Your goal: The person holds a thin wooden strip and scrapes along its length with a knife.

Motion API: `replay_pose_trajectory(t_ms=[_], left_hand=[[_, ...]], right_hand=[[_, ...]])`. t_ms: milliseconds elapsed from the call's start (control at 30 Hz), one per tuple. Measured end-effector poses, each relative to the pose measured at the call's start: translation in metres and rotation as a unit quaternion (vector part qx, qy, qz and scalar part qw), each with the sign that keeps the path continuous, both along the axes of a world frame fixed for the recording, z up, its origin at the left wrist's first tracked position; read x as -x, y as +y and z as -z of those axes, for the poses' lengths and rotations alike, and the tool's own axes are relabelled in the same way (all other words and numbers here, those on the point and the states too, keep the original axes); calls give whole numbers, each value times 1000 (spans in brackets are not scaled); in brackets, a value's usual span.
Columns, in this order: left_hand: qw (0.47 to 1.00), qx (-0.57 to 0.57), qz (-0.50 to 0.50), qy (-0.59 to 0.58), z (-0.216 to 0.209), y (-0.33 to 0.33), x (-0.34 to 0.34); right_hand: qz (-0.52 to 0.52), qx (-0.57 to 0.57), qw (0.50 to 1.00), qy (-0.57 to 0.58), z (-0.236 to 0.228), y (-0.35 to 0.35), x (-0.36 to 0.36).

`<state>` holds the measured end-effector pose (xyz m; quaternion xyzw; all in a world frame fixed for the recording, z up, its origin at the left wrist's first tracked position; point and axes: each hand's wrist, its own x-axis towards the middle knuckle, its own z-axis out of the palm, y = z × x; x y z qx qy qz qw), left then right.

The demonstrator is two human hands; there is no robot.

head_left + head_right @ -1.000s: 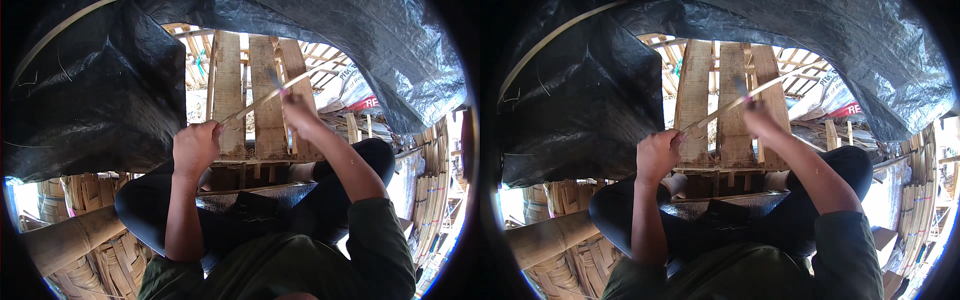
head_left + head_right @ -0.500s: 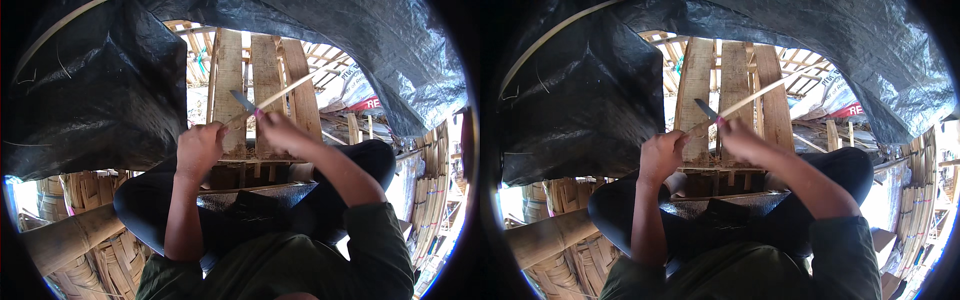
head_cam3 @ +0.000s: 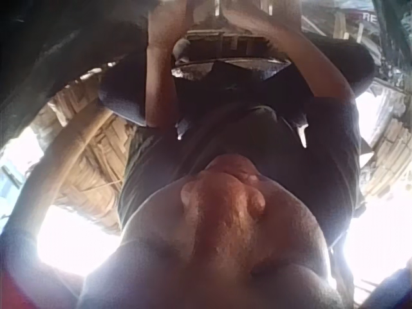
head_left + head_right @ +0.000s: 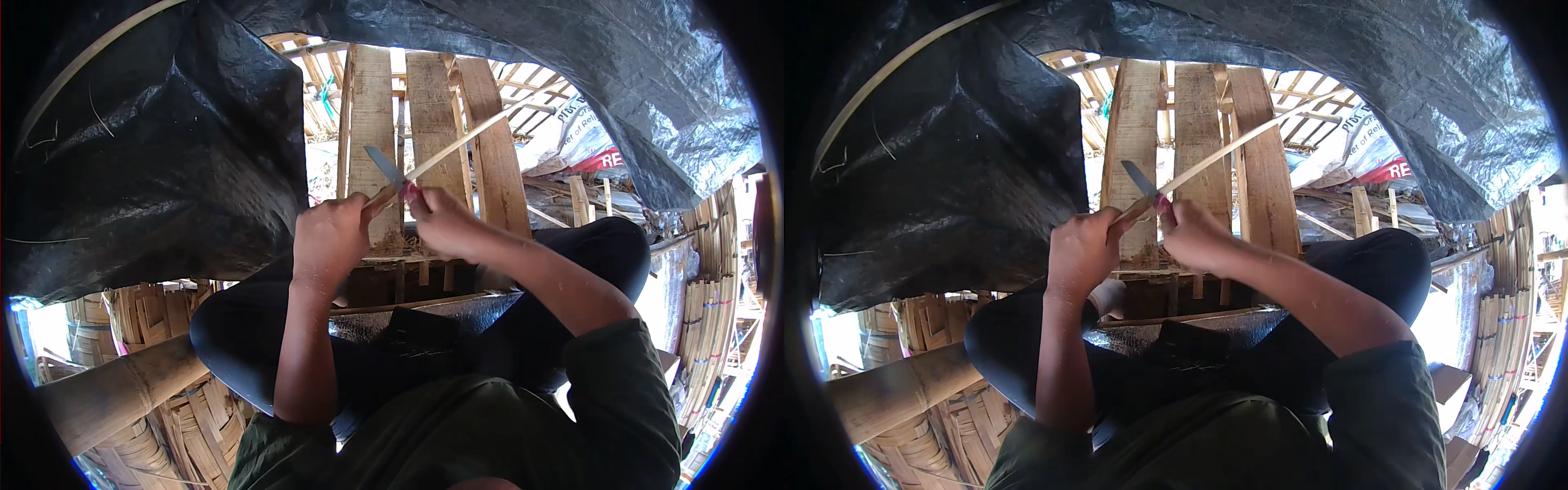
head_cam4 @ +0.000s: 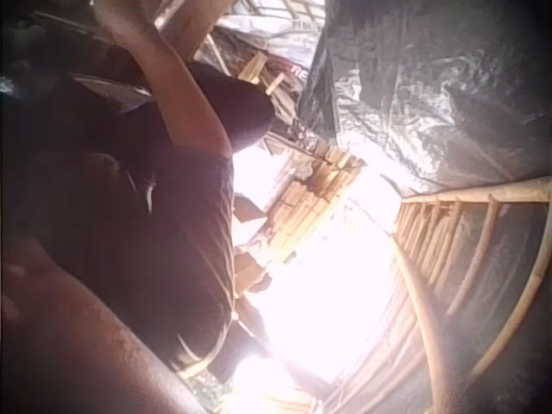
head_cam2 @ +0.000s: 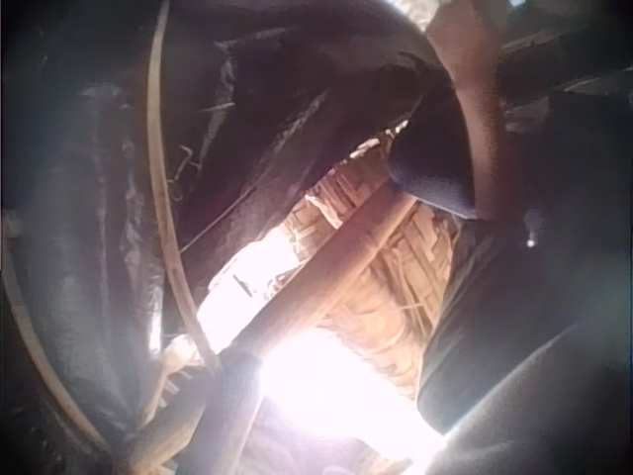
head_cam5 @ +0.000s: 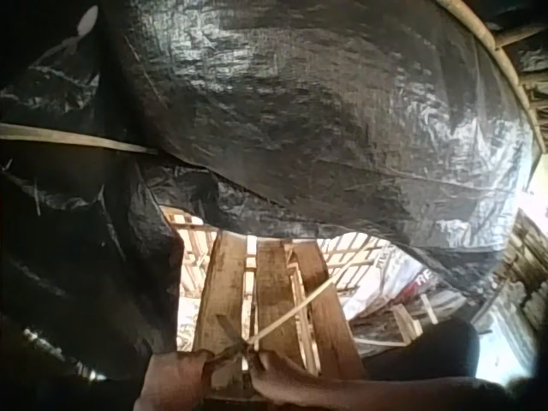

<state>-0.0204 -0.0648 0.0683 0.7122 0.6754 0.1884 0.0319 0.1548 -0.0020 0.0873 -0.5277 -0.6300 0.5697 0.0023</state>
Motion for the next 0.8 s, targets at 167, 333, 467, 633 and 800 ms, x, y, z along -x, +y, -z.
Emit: replay_pose_trajectory(t_ms=[167,333,467,633,800], left_hand=[[998,41,-23,-47,-10,-2,7],[997,29,-12,-65,-9,-8,25],[996,41,-18,-72,-18,-9,33],[997,29,-19,-74,-19,-8,29],[996,29,-15,-79,-22,-4,7]], right_hand=[[128,-69,989,-13,5,40,-36],[-227,-60,972,-8,-15,58,-77],[-313,-87,946,15,7,19,-55],[-271,-137,938,-168,-12,32,-52],[-201,-271,930,-143,-14,73,-134]])
